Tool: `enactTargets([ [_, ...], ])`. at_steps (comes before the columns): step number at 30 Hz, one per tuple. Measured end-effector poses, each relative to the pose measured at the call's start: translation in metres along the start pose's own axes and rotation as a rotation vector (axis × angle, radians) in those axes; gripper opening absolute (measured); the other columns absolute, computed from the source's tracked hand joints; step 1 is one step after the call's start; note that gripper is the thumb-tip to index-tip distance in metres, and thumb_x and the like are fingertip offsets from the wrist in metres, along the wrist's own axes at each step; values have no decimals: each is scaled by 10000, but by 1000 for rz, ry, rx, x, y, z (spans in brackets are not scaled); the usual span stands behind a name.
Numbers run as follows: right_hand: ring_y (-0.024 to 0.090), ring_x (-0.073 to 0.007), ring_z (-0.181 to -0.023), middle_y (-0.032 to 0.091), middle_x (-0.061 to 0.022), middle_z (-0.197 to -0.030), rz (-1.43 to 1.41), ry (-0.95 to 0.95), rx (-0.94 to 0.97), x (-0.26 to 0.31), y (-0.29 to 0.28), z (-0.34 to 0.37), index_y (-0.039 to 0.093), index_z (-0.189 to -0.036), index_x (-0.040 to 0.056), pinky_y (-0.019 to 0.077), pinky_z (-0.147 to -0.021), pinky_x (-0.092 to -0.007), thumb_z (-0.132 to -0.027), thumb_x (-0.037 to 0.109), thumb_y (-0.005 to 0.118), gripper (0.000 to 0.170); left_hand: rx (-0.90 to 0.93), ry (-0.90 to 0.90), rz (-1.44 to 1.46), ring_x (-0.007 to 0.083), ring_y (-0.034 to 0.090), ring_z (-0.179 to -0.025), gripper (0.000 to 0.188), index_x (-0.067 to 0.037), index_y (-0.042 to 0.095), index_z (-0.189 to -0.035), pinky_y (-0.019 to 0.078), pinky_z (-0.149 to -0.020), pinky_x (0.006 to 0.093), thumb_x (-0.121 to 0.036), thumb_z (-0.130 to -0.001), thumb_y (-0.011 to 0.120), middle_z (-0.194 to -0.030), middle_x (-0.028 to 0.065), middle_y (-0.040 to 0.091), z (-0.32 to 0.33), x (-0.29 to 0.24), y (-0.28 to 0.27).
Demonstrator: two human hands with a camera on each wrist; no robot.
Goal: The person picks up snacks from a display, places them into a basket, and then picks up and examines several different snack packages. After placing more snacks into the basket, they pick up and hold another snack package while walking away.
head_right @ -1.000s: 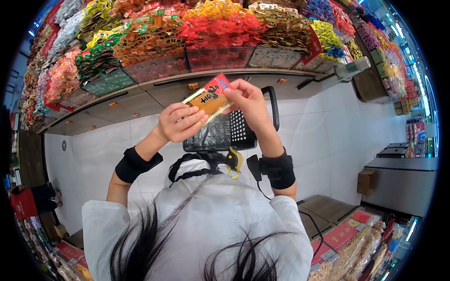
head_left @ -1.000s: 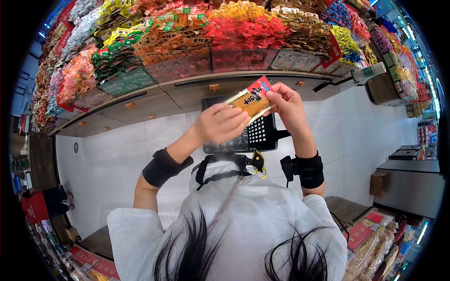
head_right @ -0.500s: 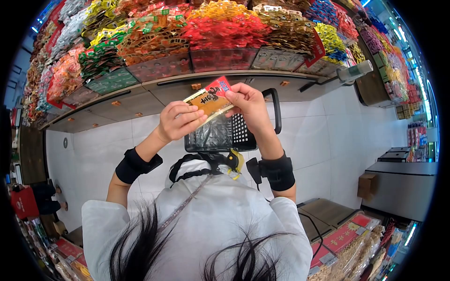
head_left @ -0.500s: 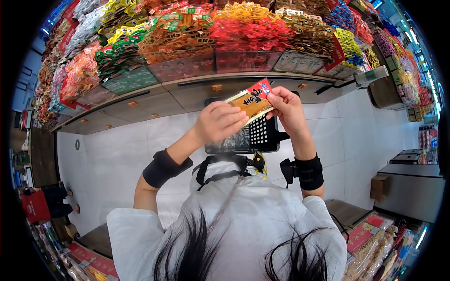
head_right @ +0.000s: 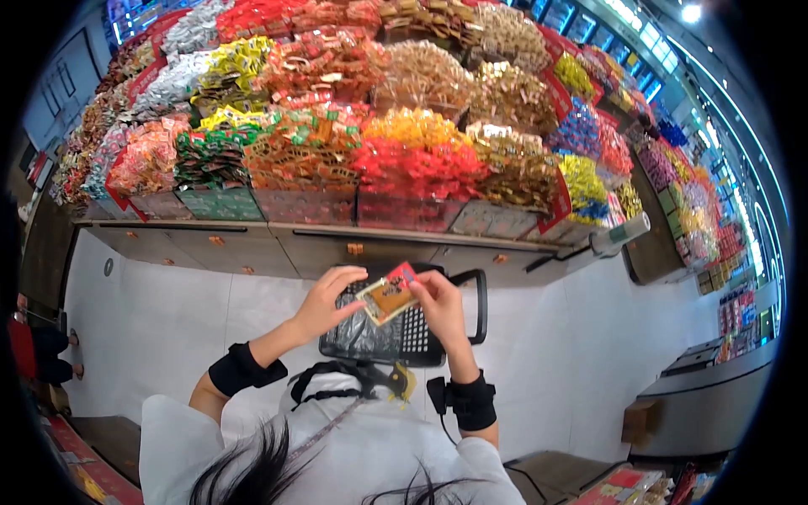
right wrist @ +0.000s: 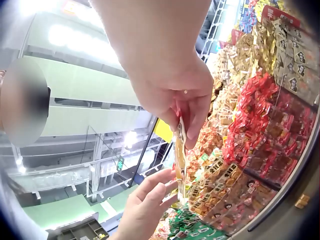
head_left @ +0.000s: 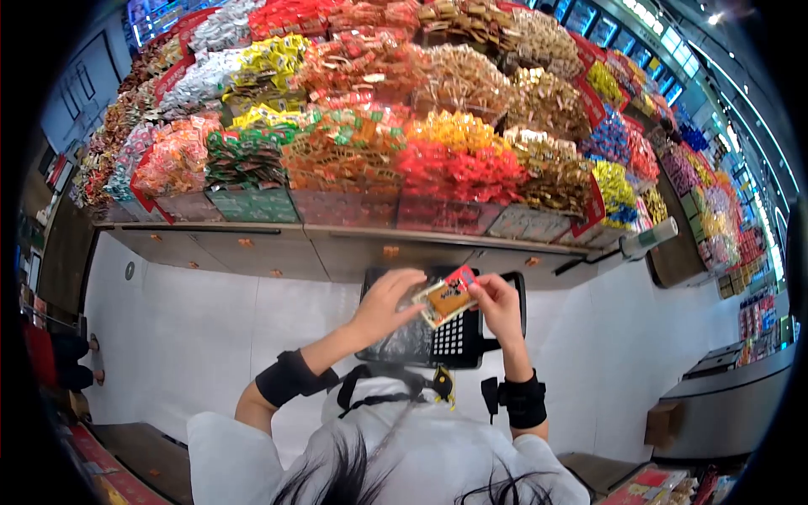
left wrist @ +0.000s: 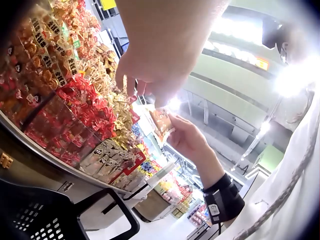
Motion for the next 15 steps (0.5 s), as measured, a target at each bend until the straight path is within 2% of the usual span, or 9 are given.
enactTargets([
  [2,541,-50,-645,595,-7,-713,-26,-9,51,2,5,-2,575,-864,7,434,-561,-190,-841,111,565,108,121,-200,163,237,549,-945,363,-21,537,-1058,430,-829,318,-141,-741,666,-1036,107,558,6,9,6],
  [5,544,-48,-654,610,-12,-732,-29,-17,116,14,12,-2,578,-867,6,440,-575,-189,-840,112,567,110,174,-432,455,118,570,-890,288,-11,535,-1045,443,-798,255,-101,-788,630,-964,52,601,12,15,14],
  [8,547,-47,-649,625,-19,-756,-80,-10,158,19,17,-5,577,-875,6,442,-570,-185,-840,113,566,113,160,-507,725,131,556,-928,264,-13,536,-1025,431,-820,278,-130,-803,615,-974,68,602,18,20,20],
  [9,548,-47,-646,629,-22,-764,-102,-6,169,19,18,-6,576,-877,5,441,-566,-185,-840,114,566,115,169,-521,758,80,549,-884,242,2,510,-1026,441,-777,228,-31,-804,599,-963,38,586,18,18,19],
  [15,545,-45,-626,638,-33,-779,-173,-20,174,17,21,-8,571,-879,3,435,-549,-178,-840,120,567,123,160,-561,866,68,546,-870,222,-5,510,-1008,439,-770,218,-32,-805,598,-954,30,584,19,10,17],
])
Point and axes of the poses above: each hand's wrist, its own z-axis away from the middle knuckle, its own y-axis out of the palm, x = y × z, the point moved 3 cm from there along -z, towards the middle knuckle
